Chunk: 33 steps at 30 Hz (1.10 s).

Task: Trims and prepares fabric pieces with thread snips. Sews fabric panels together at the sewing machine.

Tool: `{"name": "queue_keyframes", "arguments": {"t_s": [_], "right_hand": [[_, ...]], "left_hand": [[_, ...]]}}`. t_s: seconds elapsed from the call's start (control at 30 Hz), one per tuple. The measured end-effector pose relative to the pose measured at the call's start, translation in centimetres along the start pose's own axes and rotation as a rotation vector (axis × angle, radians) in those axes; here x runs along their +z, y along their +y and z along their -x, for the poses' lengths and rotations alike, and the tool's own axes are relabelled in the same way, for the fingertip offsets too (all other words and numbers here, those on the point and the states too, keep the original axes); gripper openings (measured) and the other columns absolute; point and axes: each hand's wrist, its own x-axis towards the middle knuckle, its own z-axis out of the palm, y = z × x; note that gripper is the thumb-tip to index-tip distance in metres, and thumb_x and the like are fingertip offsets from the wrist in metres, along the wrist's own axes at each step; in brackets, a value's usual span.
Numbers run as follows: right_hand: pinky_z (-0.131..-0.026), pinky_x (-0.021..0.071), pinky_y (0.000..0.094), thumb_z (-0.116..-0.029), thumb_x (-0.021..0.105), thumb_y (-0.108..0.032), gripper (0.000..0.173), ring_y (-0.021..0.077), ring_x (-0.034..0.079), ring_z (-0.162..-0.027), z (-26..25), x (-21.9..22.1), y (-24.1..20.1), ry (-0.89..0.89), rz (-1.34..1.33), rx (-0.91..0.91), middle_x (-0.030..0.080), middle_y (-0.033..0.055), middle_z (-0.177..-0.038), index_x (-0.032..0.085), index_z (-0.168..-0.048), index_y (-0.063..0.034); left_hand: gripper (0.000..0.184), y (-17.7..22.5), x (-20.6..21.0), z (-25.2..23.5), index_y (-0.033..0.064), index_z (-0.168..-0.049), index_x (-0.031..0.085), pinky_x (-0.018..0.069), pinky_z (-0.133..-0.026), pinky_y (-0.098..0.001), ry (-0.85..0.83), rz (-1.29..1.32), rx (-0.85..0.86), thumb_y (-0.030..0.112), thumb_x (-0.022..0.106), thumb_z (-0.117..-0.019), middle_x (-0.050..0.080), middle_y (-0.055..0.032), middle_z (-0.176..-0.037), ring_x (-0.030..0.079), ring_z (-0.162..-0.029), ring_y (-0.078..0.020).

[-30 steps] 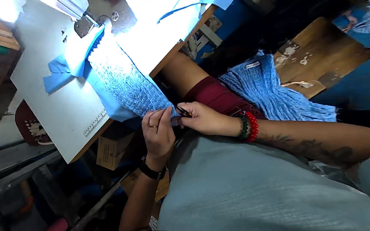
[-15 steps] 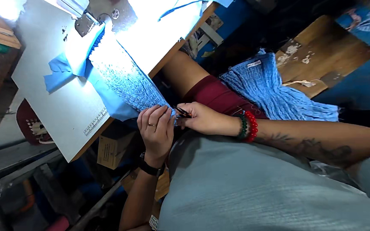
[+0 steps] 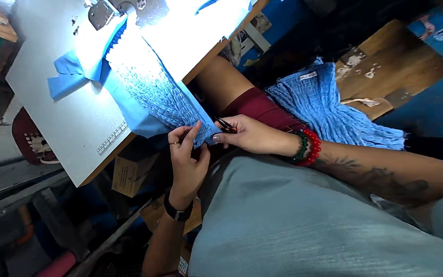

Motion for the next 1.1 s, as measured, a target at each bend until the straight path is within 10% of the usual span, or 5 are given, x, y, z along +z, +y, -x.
{"name": "queue_keyframes", "arguments": {"t_s": [0.1,0.2,0.53,0.87,1.1], "right_hand": [[-0.069,0.0549,0.0209,-0.1013,0.065,-0.025,0.031,0.0050,0.064,-0.080,0.8,-0.5,-0.3,0.065,0.180,-0.053,0.069,0.0018,-0.101,0.067,-0.128,-0.0092],[-0.082,0.0545,0.0348,-0.1094,0.037,-0.047,0.055,0.0131,0.061,-0.100,1.6,-0.6,-0.8,0.098,0.363,-0.054,0.059,0.0068,-0.123,0.048,-0.155,-0.0179],[-0.073,0.0545,0.0182,-0.1035,0.061,-0.025,0.017,0.0014,0.064,-0.084,0.9,0.9,0.0,0.002,0.058,-0.141,0.067,-0.0033,-0.094,0.063,-0.112,-0.0106],[-0.049,0.0395,0.0132,-0.1053,0.056,-0.013,0.011,0.0002,0.049,-0.057,0.3,1.0,-0.9,0.076,-0.118,-0.257,0.060,-0.0030,-0.076,0.062,-0.099,-0.0062],[-0.079,0.0554,0.0240,-0.0943,0.073,-0.026,0.038,0.0107,0.064,-0.090,-2.6,0.3,-0.5,0.151,0.393,-0.618,0.067,0.0108,-0.107,0.065,-0.118,0.0020]], "left_hand": [[0.054,0.7,-0.4,-0.2,0.0035,-0.137,0.063,0.0565,-0.081,-0.0204,-0.019,0.009,-0.043,-0.003,0.067,-0.0838,0.049,-0.0122,-0.127,0.058,-0.107,-0.0115],[0.055,1.3,-1.1,-0.5,0.0029,-0.138,0.062,0.0566,-0.083,-0.0213,-0.045,0.022,-0.061,-0.002,0.066,-0.0839,0.048,-0.0123,-0.129,0.057,-0.111,-0.0119],[0.055,2.9,-1.9,-0.7,0.0013,-0.138,0.061,0.0568,-0.083,-0.0187,-0.062,0.034,-0.102,-0.001,0.067,-0.0834,0.047,-0.0112,-0.129,0.058,-0.110,-0.0094],[0.058,3.1,-2.4,-1.1,0.0002,-0.140,0.059,0.0565,-0.085,-0.0203,-0.118,-0.022,-0.082,0.000,0.066,-0.0825,0.047,-0.0127,-0.130,0.058,-0.111,-0.0110],[0.066,3.4,-1.7,-1.3,0.0052,-0.146,0.052,0.0553,-0.079,-0.0217,-0.024,-0.006,-0.041,-0.001,0.067,-0.0817,0.050,-0.0113,-0.128,0.060,-0.100,-0.0105]]}}
